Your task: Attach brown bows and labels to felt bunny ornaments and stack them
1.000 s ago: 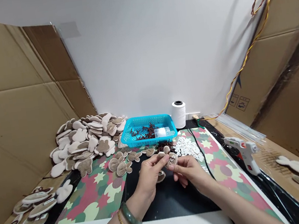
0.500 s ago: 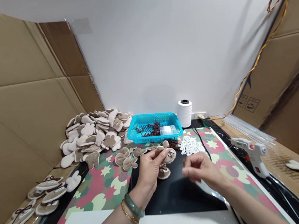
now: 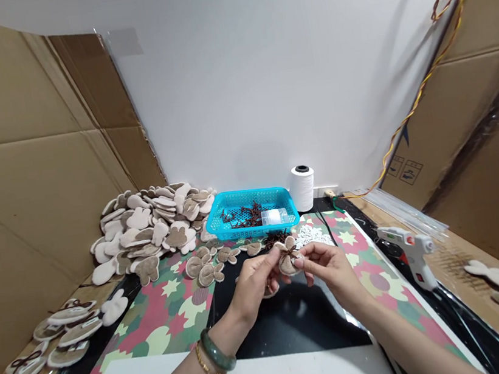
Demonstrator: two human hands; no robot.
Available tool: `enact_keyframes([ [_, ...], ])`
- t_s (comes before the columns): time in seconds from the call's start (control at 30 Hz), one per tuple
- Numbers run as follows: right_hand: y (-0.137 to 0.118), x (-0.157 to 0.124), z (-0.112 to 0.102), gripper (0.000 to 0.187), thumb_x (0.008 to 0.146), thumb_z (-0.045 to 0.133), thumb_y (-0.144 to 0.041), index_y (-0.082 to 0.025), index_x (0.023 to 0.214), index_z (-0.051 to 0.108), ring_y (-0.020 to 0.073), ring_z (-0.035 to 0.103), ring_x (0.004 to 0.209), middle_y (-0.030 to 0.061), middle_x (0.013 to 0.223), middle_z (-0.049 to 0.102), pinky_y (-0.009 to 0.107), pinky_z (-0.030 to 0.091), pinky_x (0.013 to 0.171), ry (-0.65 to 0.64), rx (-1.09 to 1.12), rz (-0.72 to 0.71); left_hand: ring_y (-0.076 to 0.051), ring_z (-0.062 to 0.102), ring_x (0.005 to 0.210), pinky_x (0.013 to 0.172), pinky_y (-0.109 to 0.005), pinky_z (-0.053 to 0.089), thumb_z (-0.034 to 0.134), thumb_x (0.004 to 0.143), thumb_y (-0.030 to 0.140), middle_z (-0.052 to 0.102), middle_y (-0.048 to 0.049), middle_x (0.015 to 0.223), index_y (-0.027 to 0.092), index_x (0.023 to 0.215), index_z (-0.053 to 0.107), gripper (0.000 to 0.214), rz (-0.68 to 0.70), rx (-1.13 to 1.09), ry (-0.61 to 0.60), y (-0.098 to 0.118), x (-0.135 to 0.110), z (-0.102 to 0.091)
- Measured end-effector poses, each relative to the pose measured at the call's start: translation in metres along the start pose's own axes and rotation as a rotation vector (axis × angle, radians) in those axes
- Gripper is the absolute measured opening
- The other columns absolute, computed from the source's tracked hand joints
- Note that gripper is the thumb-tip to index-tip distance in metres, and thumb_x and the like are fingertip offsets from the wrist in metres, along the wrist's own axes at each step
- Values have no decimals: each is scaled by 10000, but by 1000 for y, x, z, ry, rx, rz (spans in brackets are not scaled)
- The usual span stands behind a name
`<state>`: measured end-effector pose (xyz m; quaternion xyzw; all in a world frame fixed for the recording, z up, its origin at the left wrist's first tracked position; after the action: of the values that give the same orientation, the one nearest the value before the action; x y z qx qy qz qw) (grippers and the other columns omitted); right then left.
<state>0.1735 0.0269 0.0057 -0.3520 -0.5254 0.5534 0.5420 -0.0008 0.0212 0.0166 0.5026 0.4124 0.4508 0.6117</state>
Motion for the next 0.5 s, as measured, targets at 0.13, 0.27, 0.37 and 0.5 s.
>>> enact_keyframes([
  [0.13,-5,-1,-1,320,711,893,-435,-181,781,711,105,535,535,5,698,657,214,434,457,42,8,-56,-86,424,500,524,-231,303,753,790,591,589,-2,528,128,616,700,498,106,241,-56,-2,-1,2],
  [0.27,-14,2,-7,313,732,881,-427,-187,799,691,92,511,529,0,740,651,210,437,455,139,12,-140,-113,488,484,550,-239,362,712,854,500,609,-1,486,139,769,804,382,95,362,-176,-6,-7,7],
  [0.37,-19,5,-12,327,720,887,-435,-187,789,684,87,495,503,-3,735,649,213,427,437,178,5,-163,-128,550,495,528,-234,399,745,838,487,684,-37,561,157,806,840,345,33,415,-465,-5,-16,9],
  [0.5,-20,7,-16,331,720,883,-447,-186,779,689,84,490,493,1,742,662,217,425,434,187,-11,-165,-183,660,631,633,-263,513,800,758,598,776,-89,715,200,814,860,406,47,402,-844,-4,-27,9],
])
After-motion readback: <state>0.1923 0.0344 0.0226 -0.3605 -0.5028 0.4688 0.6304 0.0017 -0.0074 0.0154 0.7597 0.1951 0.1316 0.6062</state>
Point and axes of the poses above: each hand's wrist, its own x-axis towards the middle knuckle, its own z-axis out of the palm, y = z × x, the point moved 1 cm from there along x, towards the middle knuckle
